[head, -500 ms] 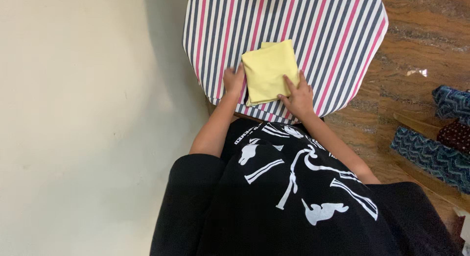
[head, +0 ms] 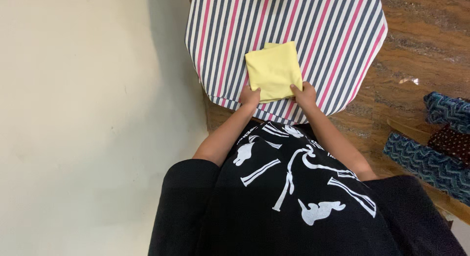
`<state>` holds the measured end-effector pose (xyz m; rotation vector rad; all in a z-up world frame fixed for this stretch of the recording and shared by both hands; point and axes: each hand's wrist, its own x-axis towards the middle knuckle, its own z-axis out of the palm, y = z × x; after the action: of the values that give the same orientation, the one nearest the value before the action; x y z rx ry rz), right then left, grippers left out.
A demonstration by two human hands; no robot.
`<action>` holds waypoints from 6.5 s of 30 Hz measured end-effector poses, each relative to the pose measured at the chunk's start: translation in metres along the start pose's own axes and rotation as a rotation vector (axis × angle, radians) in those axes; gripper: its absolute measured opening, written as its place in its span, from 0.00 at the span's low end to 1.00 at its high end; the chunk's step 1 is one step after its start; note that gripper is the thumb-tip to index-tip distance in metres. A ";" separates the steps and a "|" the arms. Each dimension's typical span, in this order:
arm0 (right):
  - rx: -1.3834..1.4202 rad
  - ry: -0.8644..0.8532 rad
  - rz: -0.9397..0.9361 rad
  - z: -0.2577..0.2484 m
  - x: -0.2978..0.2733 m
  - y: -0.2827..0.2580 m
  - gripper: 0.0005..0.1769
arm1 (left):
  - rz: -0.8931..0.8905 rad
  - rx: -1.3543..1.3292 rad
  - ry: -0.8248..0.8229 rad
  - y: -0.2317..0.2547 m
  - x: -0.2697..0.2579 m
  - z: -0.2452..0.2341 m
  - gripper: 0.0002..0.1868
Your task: The person irons a yellow t-shirt on a striped ironing board, then folds it neatly and places it into a closet. The person then picks up a patterned cloth from a pile on the floor and begins to unfold it on the ironing board.
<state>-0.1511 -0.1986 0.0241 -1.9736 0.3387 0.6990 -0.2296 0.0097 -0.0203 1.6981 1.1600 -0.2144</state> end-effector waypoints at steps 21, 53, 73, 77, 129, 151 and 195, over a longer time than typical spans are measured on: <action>-1.468 -0.024 -0.868 0.041 -0.048 -0.070 0.50 | 0.364 0.127 -0.404 0.015 -0.010 -0.025 0.21; -0.278 0.413 -0.634 -0.066 0.035 -0.026 0.27 | 0.701 0.118 -0.262 0.067 0.062 -0.007 0.10; -0.514 -0.063 -0.695 0.022 -0.002 -0.064 0.06 | 0.287 -0.417 -0.357 0.083 0.076 0.018 0.08; -0.509 0.028 -0.681 0.023 -0.014 -0.077 0.09 | 0.683 0.053 0.304 0.051 0.073 0.015 0.09; 0.212 -0.290 -0.328 0.031 0.029 -0.028 0.11 | -0.109 -0.660 -0.687 0.031 0.039 0.037 0.07; -0.451 0.032 -0.597 0.033 0.016 -0.112 0.20 | 0.613 -0.070 -0.018 0.066 -0.003 0.009 0.05; -0.073 0.127 0.002 -0.063 0.000 0.013 0.37 | 0.302 -0.201 -0.199 0.049 0.006 0.023 0.19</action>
<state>-0.1371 -0.2598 0.0371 -2.0922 0.3968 0.5959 -0.1801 -0.0065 -0.0031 1.6085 0.7420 -0.0740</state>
